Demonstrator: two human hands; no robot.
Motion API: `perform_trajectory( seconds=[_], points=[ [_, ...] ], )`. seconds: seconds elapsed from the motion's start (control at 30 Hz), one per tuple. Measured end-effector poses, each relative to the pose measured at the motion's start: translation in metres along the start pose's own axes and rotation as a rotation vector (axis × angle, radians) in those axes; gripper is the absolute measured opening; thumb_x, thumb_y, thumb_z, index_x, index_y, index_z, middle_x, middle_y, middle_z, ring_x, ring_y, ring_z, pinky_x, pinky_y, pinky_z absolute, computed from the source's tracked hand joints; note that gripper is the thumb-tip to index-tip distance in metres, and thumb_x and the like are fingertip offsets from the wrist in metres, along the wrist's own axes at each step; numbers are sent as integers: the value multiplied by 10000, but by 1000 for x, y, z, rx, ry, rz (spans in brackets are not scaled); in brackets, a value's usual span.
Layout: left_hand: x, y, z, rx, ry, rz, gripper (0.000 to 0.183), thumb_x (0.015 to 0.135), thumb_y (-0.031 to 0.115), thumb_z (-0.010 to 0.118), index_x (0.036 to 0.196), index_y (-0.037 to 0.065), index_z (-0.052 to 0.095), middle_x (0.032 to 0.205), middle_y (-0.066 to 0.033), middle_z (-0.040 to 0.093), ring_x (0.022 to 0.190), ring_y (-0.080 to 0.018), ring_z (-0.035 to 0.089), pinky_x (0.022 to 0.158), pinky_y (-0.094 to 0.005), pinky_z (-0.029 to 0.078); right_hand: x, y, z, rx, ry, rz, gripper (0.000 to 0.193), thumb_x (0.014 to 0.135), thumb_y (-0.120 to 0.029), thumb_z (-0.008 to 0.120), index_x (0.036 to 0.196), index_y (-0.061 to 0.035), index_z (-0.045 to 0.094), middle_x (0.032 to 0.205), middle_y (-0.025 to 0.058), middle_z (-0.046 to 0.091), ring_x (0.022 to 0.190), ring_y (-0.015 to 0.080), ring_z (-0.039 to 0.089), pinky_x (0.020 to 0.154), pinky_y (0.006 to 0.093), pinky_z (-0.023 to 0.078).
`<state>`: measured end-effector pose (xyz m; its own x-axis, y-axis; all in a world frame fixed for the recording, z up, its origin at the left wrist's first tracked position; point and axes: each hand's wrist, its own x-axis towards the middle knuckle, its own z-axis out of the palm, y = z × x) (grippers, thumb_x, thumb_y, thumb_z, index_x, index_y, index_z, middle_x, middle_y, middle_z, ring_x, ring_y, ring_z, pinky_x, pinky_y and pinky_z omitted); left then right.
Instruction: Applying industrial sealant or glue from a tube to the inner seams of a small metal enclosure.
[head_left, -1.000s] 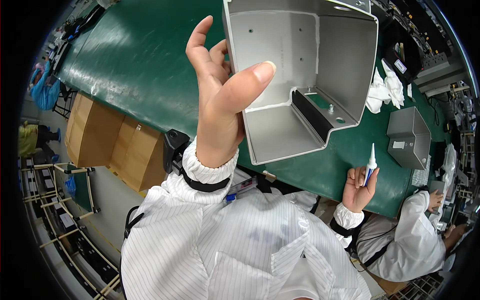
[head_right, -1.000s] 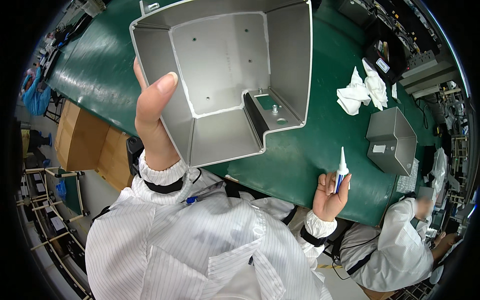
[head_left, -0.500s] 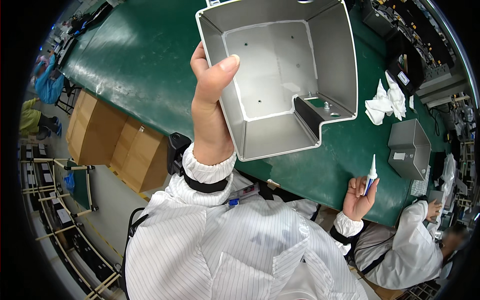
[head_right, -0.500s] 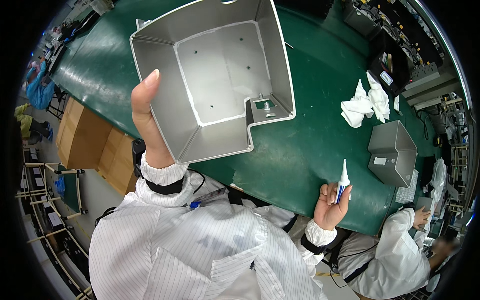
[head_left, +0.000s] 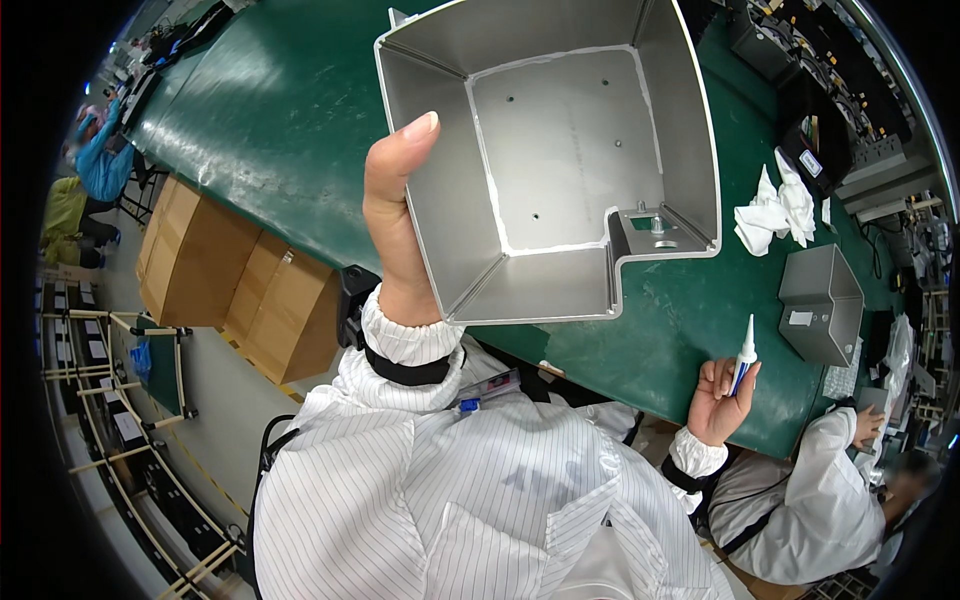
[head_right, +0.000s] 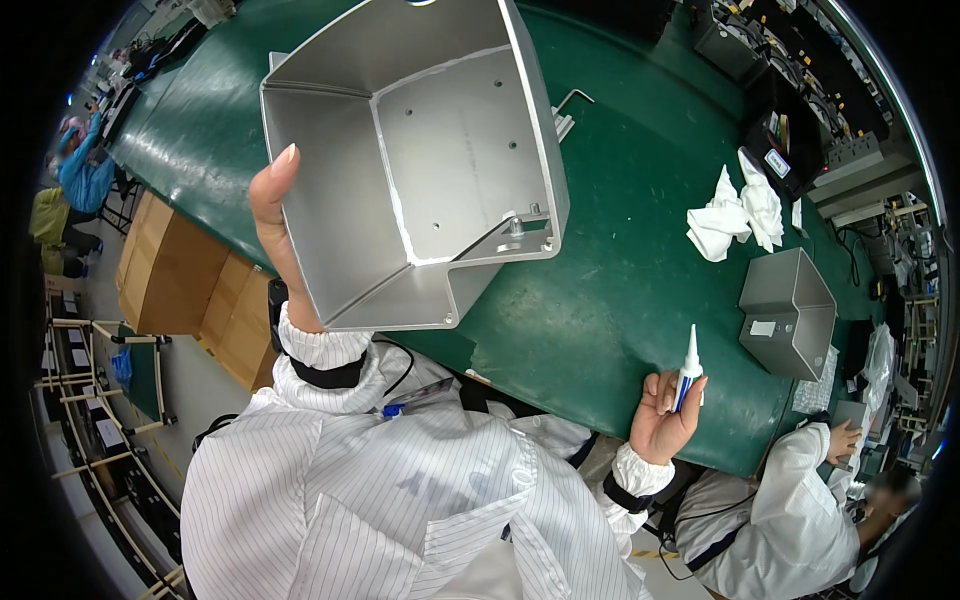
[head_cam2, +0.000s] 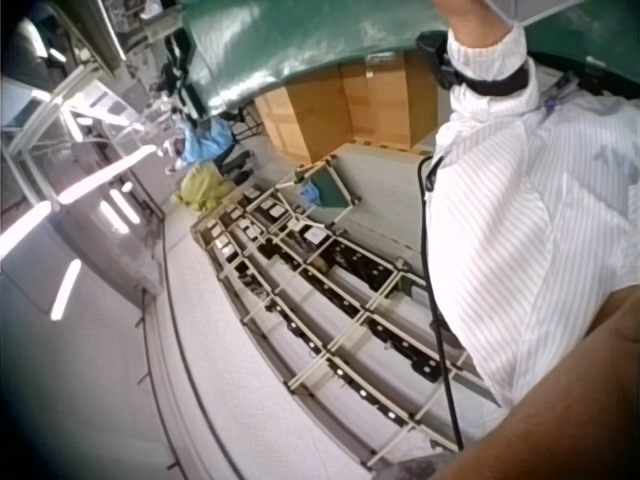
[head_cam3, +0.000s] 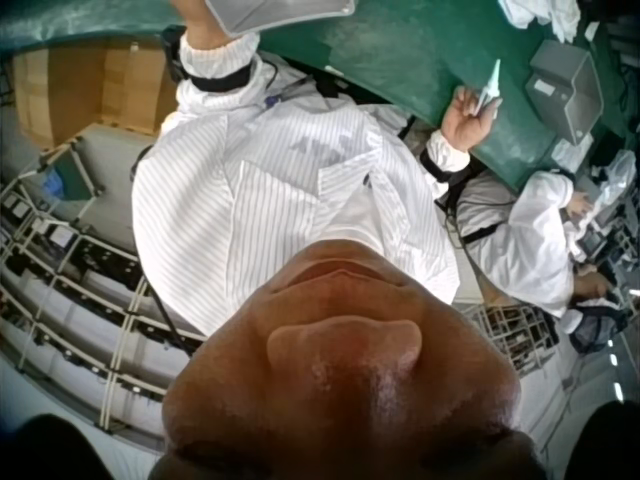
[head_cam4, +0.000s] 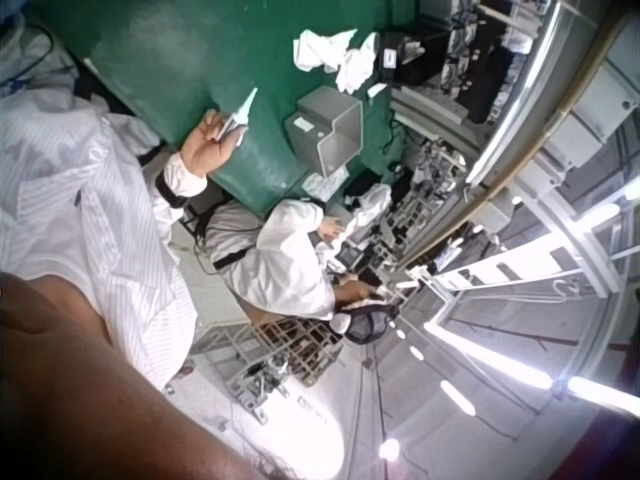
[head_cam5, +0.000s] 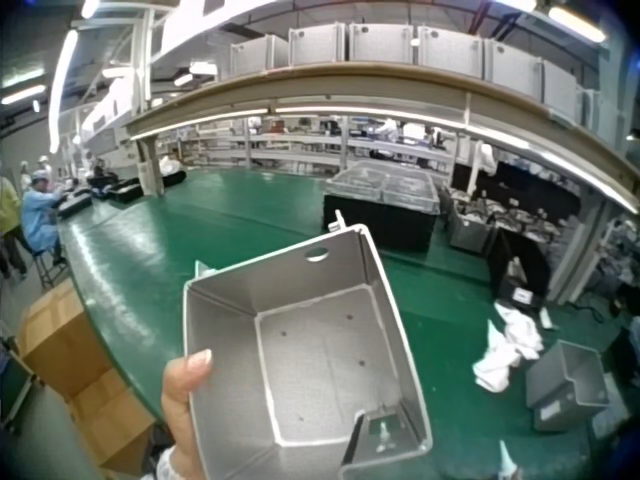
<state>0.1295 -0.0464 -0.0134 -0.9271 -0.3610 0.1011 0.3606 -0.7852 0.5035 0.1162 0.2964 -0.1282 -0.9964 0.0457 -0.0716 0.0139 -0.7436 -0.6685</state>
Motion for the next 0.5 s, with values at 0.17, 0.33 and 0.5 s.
perform_trajectory(
  seconds=[0.17, 0.33, 0.5],
  points=[
    [2, 0, -3, -32, -29, 4, 334, 793, 328, 529, 908, 18, 574, 775, -77, 596, 662, -154, 580, 553, -261, 464, 1, 0, -1, -1, 1, -10, 307, 965, -243, 421, 1163, -17, 478, 599, -25, 436, 459, 42, 318, 506, 227, 256],
    [2, 1, -2, -50, -35, -3, 331, 793, 329, 524, 912, 24, 573, 771, -77, 596, 659, -152, 583, 547, -260, 473, 2, 1, -2, 8, -28, -2, 305, 964, -244, 423, 1153, -12, 480, 595, -22, 436, 457, 43, 318, 506, 226, 256],
    [2, 2, -2, -55, -74, -4, 338, 790, 326, 527, 928, 20, 572, 775, -82, 599, 663, -155, 591, 548, -261, 482, 1, 1, -2, 2, -12, -12, 303, 966, -243, 419, 1145, -6, 482, 591, -21, 431, 460, 44, 321, 513, 229, 264]
  ],
)
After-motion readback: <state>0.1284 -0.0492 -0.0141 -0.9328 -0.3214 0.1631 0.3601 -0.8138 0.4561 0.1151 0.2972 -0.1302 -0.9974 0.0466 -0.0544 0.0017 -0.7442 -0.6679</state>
